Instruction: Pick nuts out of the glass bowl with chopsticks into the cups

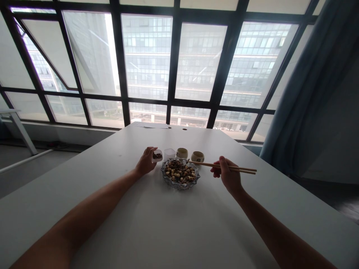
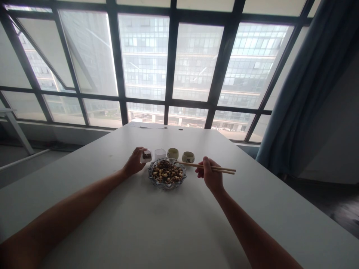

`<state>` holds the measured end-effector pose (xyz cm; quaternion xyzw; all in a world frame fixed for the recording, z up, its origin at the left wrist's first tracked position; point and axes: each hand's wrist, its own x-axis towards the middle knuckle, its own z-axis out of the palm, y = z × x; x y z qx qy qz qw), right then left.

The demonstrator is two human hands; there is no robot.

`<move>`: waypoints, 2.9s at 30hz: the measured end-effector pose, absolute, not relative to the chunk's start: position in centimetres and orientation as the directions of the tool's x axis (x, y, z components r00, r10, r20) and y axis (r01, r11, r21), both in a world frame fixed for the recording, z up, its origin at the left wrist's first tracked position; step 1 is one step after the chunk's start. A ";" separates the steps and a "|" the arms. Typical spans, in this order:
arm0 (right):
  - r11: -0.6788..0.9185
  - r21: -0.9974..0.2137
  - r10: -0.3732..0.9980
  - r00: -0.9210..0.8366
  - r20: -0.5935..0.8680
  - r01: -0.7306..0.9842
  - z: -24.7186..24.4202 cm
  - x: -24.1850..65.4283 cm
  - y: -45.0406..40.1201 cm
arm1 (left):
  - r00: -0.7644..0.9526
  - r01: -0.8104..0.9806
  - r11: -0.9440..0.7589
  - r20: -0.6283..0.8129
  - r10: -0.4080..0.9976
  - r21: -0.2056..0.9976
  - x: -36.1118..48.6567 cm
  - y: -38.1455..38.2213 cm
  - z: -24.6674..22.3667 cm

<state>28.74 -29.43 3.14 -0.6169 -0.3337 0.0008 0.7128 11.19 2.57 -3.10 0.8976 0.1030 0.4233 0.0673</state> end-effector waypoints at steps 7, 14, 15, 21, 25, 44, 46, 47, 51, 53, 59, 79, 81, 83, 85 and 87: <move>0.224 -0.878 0.432 0.764 0.479 0.423 3.0 28.5 -29.4 | 0.520 0.213 -0.906 0.742 0.423 0.367 11.5 2.6 -3.3; 0.224 -0.880 0.440 0.762 0.476 0.420 3.0 28.6 -29.3 | 0.468 0.161 -0.922 0.795 0.385 0.352 11.9 3.9 -4.1; 0.224 -0.880 0.439 0.763 0.474 0.418 2.9 28.6 -29.3 | 0.480 0.160 -0.928 0.795 0.371 0.337 11.9 3.8 -4.1; 0.250 -0.860 0.406 0.757 0.511 0.446 3.4 27.8 -29.1 | 0.596 0.137 -0.965 0.760 0.260 0.222 11.5 2.7 -3.3; 0.307 -0.788 0.405 0.676 0.616 0.533 4.9 25.6 -27.2 | 0.636 0.127 -0.969 0.732 0.243 0.212 11.6 2.4 -3.1; 0.300 -0.773 0.596 0.523 0.609 0.559 4.9 25.7 -22.4 | 0.643 0.130 -0.950 0.705 0.300 0.286 11.8 2.2 -3.1; 0.278 -0.787 0.542 0.587 0.602 0.551 5.0 26.2 -24.4 | 0.644 0.149 -0.941 0.692 0.326 0.304 11.9 2.3 -3.2; 0.254 -0.797 0.523 0.615 0.590 0.549 5.1 26.5 -25.3 | 0.645 0.160 -0.936 0.684 0.340 0.315 11.9 2.3 -3.3; 0.115 -0.833 0.498 0.694 0.520 0.541 5.6 27.6 -27.8 | 0.664 0.176 -0.920 0.648 0.374 0.350 12.0 2.5 -3.5; 0.054 -0.843 0.517 0.707 0.481 0.535 5.7 27.9 -28.3 | 0.670 0.183 -0.915 0.635 0.384 0.360 11.9 2.6 -3.6; 0.055 -0.839 0.725 0.556 0.406 0.541 4.8 27.1 -28.1 | 0.690 0.246 -0.911 0.601 0.404 0.330 11.6 2.4 -3.4; 0.045 -0.427 0.657 0.295 0.693 0.903 2.5 26.3 -28.0 | 0.725 0.305 -0.917 0.562 0.399 0.258 11.3 1.7 -2.8; 0.025 -0.419 0.640 0.308 0.704 0.907 2.5 26.5 -28.0 | 0.725 0.305 -0.917 0.562 0.399 0.259 11.4 1.8 -2.8; 0.010 -0.413 0.626 0.316 0.713 0.911 2.4 26.6 -28.0 | 0.723 0.303 -0.916 0.562 0.401 0.263 11.5 1.8 -2.9; 0.008 -0.413 0.623 0.318 0.715 0.911 2.3 26.5 -28.0 | 0.716 0.304 -0.913 0.567 0.407 0.271 11.5 1.8 -2.9; 0.011 -0.426 0.627 0.325 0.708 0.905 2.2 26.4 -27.9 | 0.708 0.301 -0.913 0.577 0.408 0.276 11.6 1.9 -3.0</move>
